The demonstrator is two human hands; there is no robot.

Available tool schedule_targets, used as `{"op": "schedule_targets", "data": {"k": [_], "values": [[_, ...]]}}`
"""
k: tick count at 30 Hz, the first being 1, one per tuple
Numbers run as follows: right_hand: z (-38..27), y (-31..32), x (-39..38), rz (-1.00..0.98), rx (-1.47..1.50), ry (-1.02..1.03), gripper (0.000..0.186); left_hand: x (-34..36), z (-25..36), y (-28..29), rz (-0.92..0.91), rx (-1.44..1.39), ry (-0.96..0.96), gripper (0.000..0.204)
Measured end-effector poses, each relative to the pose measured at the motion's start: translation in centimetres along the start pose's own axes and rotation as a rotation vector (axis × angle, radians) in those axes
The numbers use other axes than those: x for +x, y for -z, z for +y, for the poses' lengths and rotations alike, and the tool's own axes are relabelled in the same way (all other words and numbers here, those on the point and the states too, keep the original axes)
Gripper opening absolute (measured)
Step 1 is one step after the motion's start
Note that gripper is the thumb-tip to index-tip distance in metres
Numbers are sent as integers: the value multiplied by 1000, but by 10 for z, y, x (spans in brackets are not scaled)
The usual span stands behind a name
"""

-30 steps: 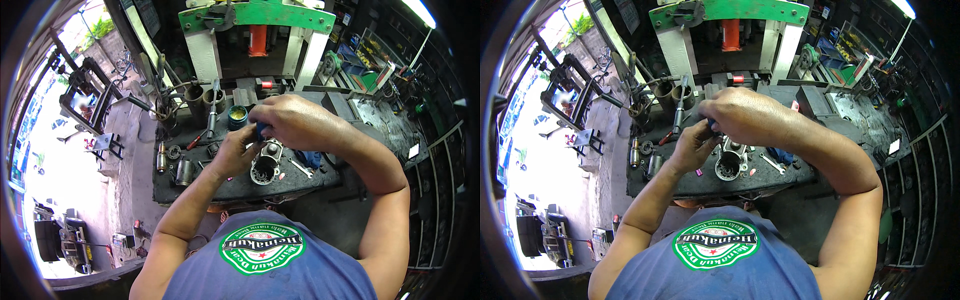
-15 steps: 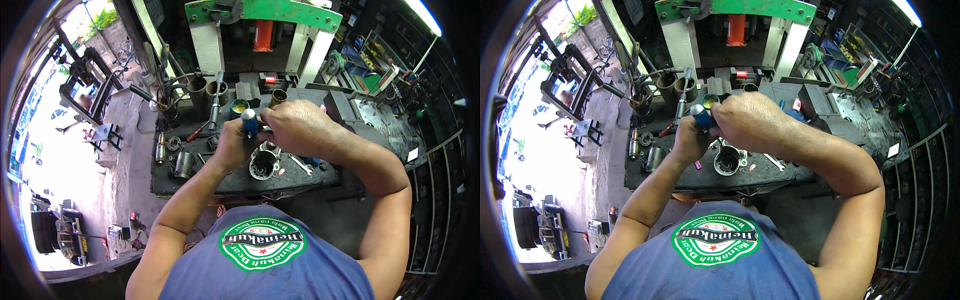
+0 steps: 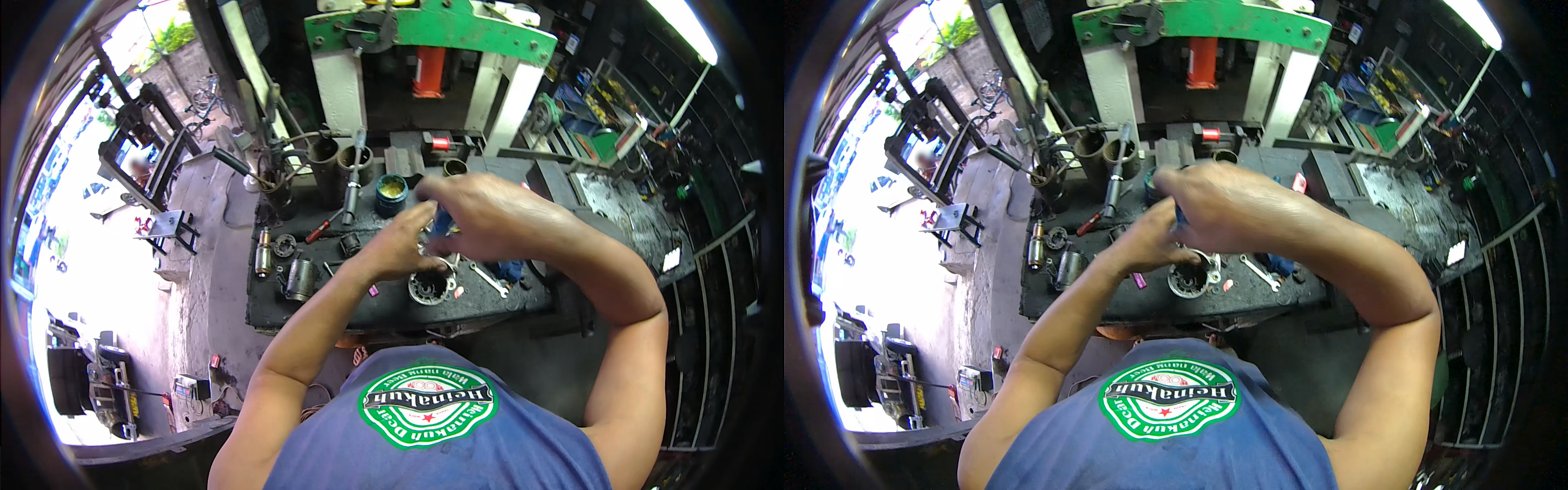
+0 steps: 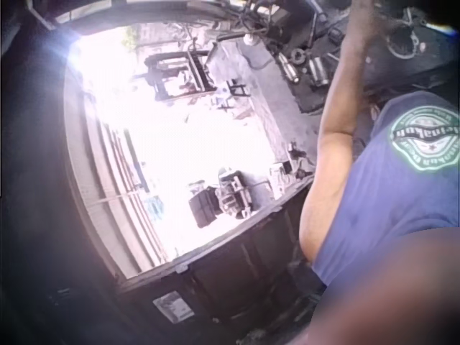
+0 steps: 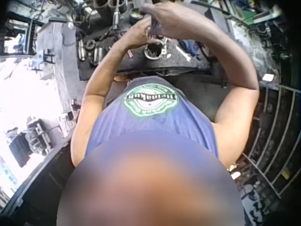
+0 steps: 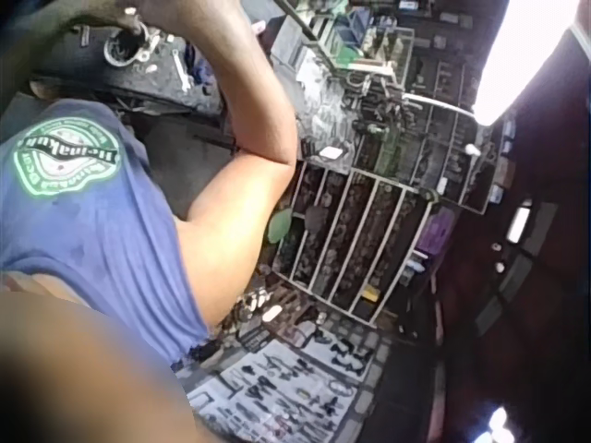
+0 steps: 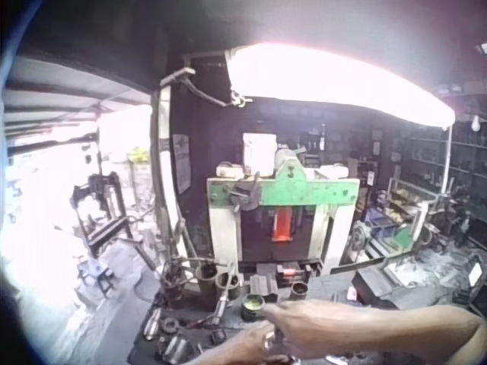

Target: The person cleans and assembles small mechanical components on a workbench, using a cloth to wipe parts and a vise to hold a cylindrical object while inserting a pin. The person handles multiple metal parts and tools throughout the process.

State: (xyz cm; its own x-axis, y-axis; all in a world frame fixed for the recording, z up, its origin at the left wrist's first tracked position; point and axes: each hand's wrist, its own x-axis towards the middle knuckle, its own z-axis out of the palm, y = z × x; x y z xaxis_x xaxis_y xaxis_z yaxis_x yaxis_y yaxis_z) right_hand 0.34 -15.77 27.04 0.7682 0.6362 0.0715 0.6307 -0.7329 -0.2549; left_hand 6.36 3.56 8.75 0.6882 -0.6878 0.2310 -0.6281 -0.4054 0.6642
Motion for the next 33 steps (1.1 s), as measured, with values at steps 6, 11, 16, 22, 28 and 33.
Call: {"op": "schedule_targets", "data": {"k": [6,11,16,22,28,33], "values": [[-2,-11,-3,101,-149,-66,36,13,-35,-39,-204,17,-80,80],[-11,1,-2,170,104,125,32,7,-40,-64,63,60,-197,71],[-17,-7,-23,164,138,-44,26,-19,-15,-97,340,169,-45,77],[9,-47,-5,186,520,153,20,-9,-24,-81,135,-14,-21,72],[61,-108,42,-51,1708,504,62,-6,-24,-83,261,-26,-221,49],[53,-131,26,157,1714,405,51,-7,-31,-93,281,-46,-144,54]]}}
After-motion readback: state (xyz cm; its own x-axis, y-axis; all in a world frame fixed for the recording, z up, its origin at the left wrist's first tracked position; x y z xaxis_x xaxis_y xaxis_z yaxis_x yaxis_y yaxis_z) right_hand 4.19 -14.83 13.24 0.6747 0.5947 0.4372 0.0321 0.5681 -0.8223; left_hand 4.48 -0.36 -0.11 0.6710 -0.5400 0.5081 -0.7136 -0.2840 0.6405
